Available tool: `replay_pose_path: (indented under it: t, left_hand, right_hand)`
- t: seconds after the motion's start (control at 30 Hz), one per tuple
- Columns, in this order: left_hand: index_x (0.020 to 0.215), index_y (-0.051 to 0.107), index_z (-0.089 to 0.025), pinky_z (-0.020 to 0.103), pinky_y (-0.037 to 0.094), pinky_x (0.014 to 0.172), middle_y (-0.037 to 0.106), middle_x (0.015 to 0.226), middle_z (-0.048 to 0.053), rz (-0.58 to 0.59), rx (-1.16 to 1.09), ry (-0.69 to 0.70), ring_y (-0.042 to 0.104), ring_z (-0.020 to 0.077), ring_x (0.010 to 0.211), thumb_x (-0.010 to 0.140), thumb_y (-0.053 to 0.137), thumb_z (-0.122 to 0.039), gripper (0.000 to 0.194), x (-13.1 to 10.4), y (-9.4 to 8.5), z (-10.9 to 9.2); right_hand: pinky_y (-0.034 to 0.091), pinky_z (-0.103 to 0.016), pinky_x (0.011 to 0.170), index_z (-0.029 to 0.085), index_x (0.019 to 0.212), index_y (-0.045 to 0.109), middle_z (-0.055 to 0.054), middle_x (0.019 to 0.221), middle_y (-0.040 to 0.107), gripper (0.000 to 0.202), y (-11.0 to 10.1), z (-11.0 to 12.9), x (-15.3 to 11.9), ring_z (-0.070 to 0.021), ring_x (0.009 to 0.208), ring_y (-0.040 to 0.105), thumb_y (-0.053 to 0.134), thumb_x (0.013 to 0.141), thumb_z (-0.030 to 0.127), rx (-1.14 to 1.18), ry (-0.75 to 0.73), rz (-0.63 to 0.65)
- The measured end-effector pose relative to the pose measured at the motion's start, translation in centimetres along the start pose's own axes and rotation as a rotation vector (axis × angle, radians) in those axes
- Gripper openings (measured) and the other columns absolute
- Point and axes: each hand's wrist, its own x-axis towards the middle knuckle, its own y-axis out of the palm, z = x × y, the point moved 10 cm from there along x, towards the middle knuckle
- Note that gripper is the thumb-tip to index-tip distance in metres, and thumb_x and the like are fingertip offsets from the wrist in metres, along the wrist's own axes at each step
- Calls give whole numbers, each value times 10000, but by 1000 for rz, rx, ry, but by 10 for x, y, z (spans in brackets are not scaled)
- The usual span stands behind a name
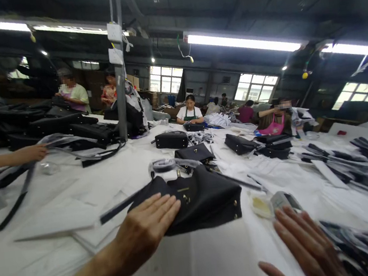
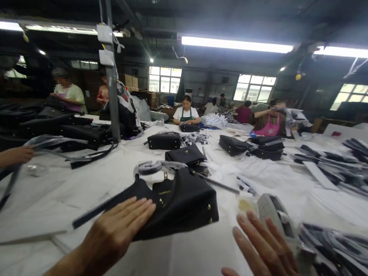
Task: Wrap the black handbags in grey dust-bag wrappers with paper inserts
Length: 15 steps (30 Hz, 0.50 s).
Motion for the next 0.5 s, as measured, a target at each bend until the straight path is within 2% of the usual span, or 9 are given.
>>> replay_pose_path:
  t: [0.1,0.13,0.2,0.27,0.37,0.43,0.5]
  left_hand:
    - [1397,536,-185,353,450,1111,699,1249,53,-3,-49,21,646,166,1174,923,345,-23,537,-63,23,-47]
    - [1403,527,-184,328,449,1110,702,1244,45,6,-57,29,650,153,1163,919,355,-21,539,-77,28,-59]
    - [1441,481,-183,350,413,1142,657,1321,50,28,-54,-3,598,170,1243,929,394,-51,536,-92,31,-69]
    - [1484,422,-210,421,369,1173,568,1431,57,83,-45,-74,503,218,1348,940,481,-134,552,-93,26,-65]
    - [1496,396,-236,505,371,1155,481,1507,78,208,-39,-210,425,298,1405,883,665,-304,673,-84,19,-50]
    - [1486,411,-219,538,375,1139,477,1507,108,304,-48,-291,421,336,1402,819,748,-378,764,-79,24,-42]
    - [1471,434,-200,561,368,1133,508,1478,136,399,-53,-358,456,352,1372,793,775,-375,779,-75,37,-38]
  right_hand:
    - [266,-465,1213,213,1553,311,-94,1414,586,820,38,45,-16,-304,1364,481,713,866,408,98,-151,188]
    - [287,-453,1204,180,1548,321,-109,1411,587,861,51,57,-25,-310,1351,496,723,842,466,131,-193,253]
    - [358,-454,1165,135,1532,346,-137,1441,553,930,75,71,-42,-333,1335,510,753,782,504,178,-208,376]
    - [421,-461,1121,138,1510,388,-145,1470,519,905,94,72,-49,-341,1326,518,782,743,411,201,-132,492]
    - [408,-490,1134,193,1471,468,-119,1492,498,812,117,63,-43,-330,1346,499,766,717,232,222,16,668]
    - [391,-517,1142,196,1447,506,-123,1491,495,803,132,60,-35,-341,1357,483,767,688,193,262,59,778]
    - [417,-519,1116,189,1406,557,-135,1442,545,758,147,61,-32,-350,1321,523,772,679,188,305,77,865]
